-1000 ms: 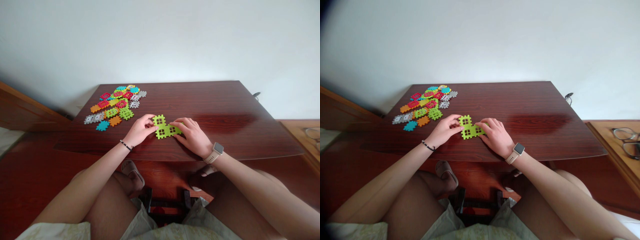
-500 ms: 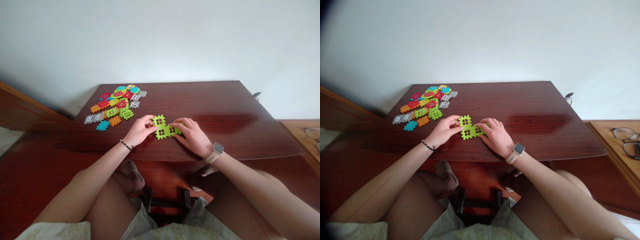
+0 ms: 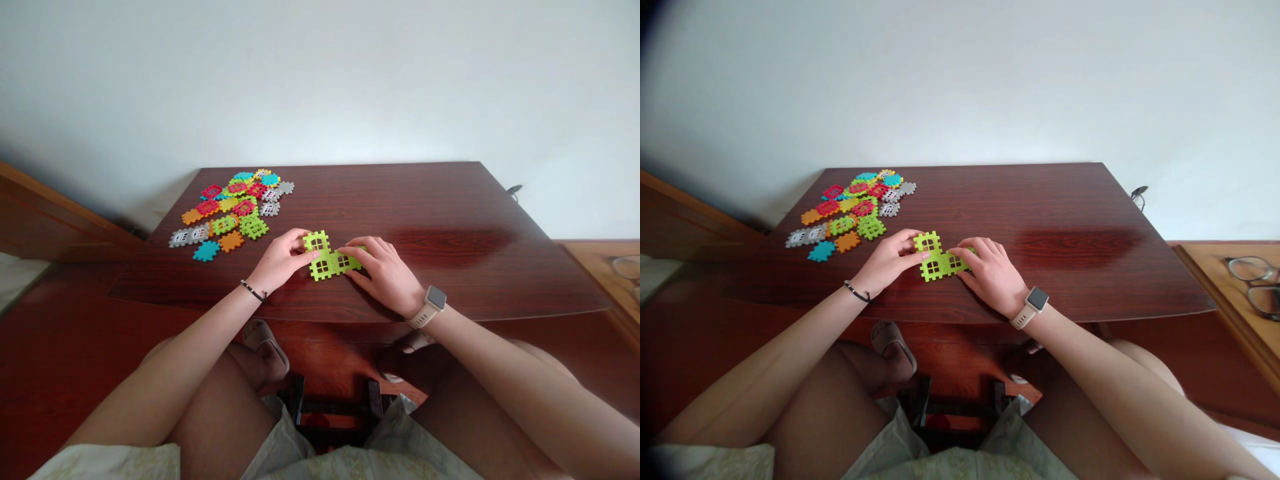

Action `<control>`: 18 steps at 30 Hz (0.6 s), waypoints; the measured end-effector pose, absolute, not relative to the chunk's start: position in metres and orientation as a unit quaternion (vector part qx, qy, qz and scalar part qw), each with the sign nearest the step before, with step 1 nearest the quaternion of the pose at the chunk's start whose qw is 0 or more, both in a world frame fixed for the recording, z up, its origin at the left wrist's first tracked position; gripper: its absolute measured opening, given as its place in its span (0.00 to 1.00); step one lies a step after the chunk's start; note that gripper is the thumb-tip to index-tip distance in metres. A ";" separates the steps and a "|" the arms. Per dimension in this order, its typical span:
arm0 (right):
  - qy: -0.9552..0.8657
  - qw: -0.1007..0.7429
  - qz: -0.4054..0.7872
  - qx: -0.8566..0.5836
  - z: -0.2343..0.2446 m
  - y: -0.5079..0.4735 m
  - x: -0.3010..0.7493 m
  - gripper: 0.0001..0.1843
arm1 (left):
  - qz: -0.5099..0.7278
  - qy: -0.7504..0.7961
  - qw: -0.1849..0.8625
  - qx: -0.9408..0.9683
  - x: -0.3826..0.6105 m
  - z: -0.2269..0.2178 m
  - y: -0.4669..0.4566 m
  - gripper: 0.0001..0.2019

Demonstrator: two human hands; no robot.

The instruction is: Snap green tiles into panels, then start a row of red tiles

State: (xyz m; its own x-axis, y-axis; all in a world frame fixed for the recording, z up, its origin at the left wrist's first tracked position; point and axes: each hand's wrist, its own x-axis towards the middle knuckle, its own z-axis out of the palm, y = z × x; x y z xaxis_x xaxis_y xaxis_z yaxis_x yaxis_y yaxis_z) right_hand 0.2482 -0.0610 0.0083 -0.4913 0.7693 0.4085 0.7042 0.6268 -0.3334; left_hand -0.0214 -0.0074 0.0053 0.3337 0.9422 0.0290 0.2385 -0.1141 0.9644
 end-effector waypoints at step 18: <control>-0.869 0.263 0.041 -0.417 0.010 -0.062 0.245 0.18 | 0.357 0.459 0.480 0.657 -0.017 0.007 -0.010 0.26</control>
